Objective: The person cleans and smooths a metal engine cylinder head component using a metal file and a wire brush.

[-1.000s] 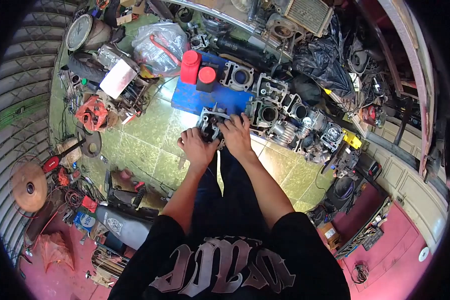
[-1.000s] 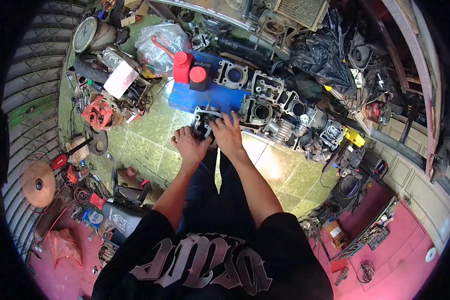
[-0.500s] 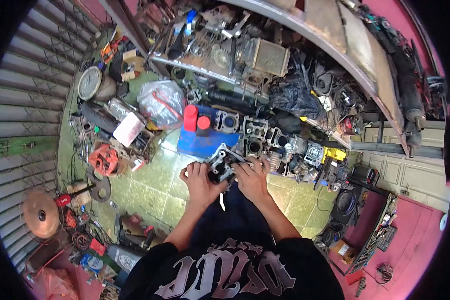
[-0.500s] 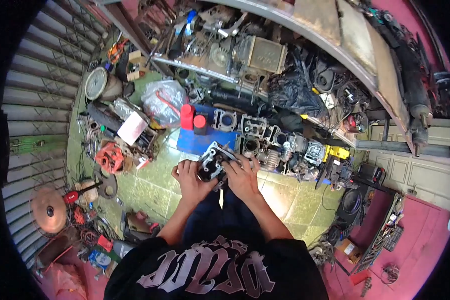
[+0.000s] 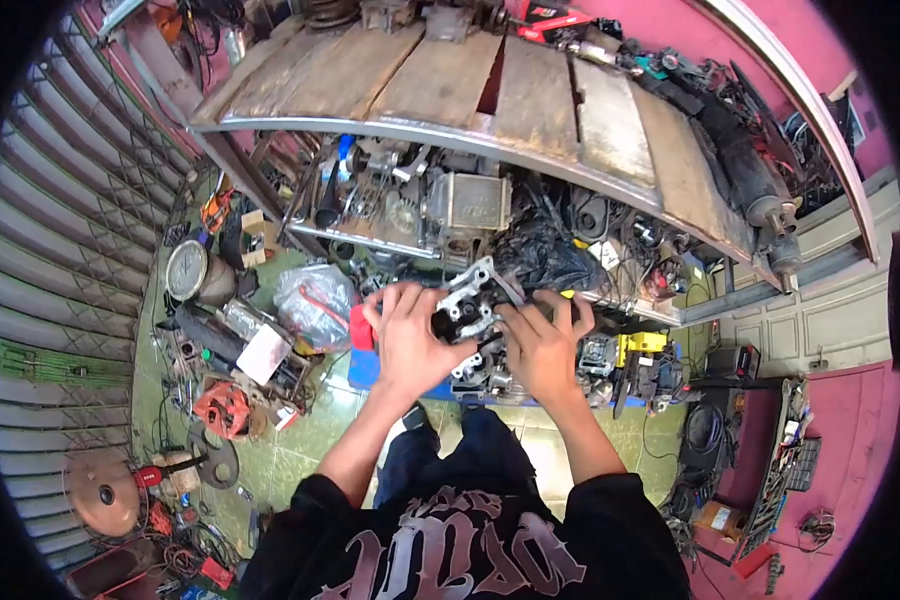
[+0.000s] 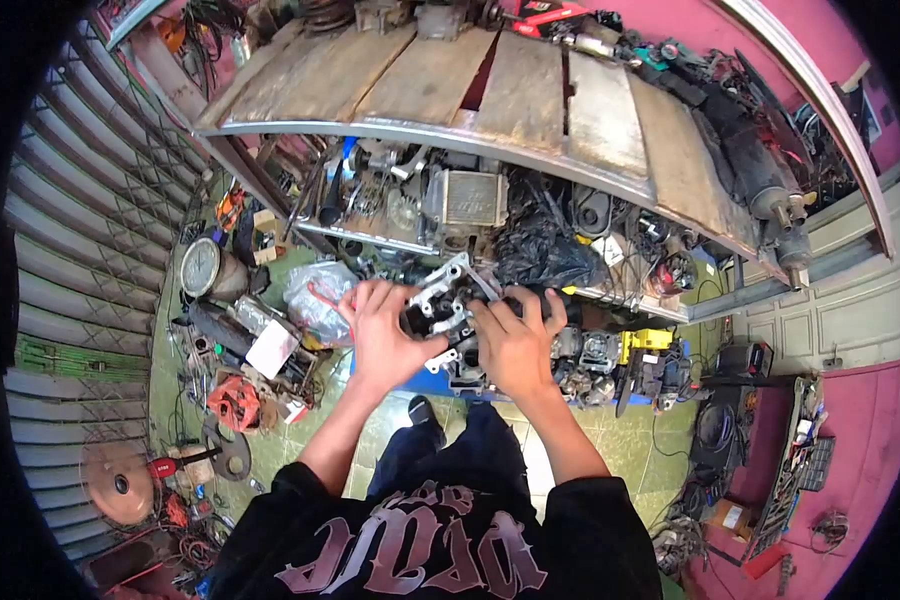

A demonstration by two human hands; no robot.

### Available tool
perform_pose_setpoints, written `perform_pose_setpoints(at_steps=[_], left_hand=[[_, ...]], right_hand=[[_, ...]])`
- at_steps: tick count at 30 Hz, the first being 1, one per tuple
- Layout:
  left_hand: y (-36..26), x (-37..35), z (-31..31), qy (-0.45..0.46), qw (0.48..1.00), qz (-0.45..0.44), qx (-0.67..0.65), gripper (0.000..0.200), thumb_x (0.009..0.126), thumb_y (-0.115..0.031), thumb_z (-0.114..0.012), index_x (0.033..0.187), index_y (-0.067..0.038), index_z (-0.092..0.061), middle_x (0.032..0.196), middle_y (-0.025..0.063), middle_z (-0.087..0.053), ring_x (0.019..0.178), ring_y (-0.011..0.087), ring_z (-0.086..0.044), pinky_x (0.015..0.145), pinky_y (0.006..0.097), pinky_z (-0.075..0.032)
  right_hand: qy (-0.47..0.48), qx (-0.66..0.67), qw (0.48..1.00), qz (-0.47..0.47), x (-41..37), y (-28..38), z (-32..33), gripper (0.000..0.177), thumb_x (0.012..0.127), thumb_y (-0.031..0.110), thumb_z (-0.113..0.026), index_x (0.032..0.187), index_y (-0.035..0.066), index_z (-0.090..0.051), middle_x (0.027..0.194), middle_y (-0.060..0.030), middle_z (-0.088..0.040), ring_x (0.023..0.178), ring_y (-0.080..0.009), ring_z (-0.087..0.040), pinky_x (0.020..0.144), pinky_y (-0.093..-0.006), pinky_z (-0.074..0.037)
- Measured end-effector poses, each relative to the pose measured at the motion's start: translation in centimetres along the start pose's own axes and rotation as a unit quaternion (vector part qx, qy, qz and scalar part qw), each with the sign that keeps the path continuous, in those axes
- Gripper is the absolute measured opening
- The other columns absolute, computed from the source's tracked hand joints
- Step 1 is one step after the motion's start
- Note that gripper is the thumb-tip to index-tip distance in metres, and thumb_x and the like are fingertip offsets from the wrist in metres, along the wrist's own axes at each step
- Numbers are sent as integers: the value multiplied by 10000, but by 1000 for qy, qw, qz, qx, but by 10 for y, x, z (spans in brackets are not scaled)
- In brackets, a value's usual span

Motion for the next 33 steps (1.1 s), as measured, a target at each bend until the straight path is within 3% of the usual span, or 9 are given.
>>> perform_pose_setpoints(at_steps=[7,15,19,21,26,29,30,33], left_hand=[[-67,115,-5,-18,992,-128,5,572,551,-333,-858,1040,-55,-757,1035,106,-680,1148,305,-580,1091,484,-303],[-123,212,-34,-53,981,-183,41,528,638,-397,-848,1037,-54,-791,1052,102,-744,1165,299,-592,1096,513,-302],[-132,250,-56,-32,978,-181,99,541,648,-388,-840,1078,-62,-800,1105,97,-755,1229,307,-574,1101,532,-293],[-134,266,-67,-21,976,-180,120,553,652,-394,-838,1094,-63,-800,1117,95,-756,1242,309,-568,1099,536,-295],[-131,286,-88,-5,968,-187,164,584,666,-417,-824,1146,-85,-799,1153,94,-762,1270,311,-553,1092,552,-306],[-123,296,-92,39,974,-150,166,592,684,-439,-806,1178,-112,-798,1165,102,-766,1283,315,-547,1101,557,-308],[-121,299,-95,37,973,-152,167,589,694,-448,-796,1183,-120,-799,1163,106,-768,1278,316,-551,1108,555,-306],[-117,307,-102,40,973,-147,171,593,708,-466,-781,1193,-126,-798,1162,110,-771,1264,317,-562,1118,552,-304]], right_hand=[[-99,-25,994,37,78,-78,40,255,786,169,-781,1039,136,-790,958,13,-691,1113,-244,-602,1134,-574,-250],[-177,-34,983,35,150,-158,62,204,842,186,-780,1039,131,-792,942,2,-717,1112,-239,-607,1134,-577,-255],[-188,-32,981,34,174,-192,51,185,848,191,-779,1021,128,-793,933,5,-720,1097,-239,-608,1137,-590,-269],[-170,-59,983,17,182,-206,43,189,859,202,-772,1038,149,-800,965,16,-738,1110,-225,-596,1103,-556,-303],[-151,-55,987,0,193,-229,22,189,885,228,-757,1053,157,-807,975,14,-744,1120,-210,-597,1143,-569,-279],[-132,-55,990,-6,203,-231,17,191,890,230,-752,1060,164,-810,982,1,-748,1127,-213,-598,1138,-571,-282],[-131,-29,991,-1,206,-234,14,188,898,220,-735,1047,122,-794,948,-24,-736,1131,-262,-587,1126,-594,-268],[-137,-3,991,-4,212,-245,9,214,894,227,-751,1076,123,-793,965,-34,-743,1132,-273,-591,1117,-589,-275]])
Point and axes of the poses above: each hand's wrist, its own x-axis towards the middle knuckle, its own z-axis out of the back of the hand, y = z × x, the point moved 3 cm from there along x, towards the middle knuckle
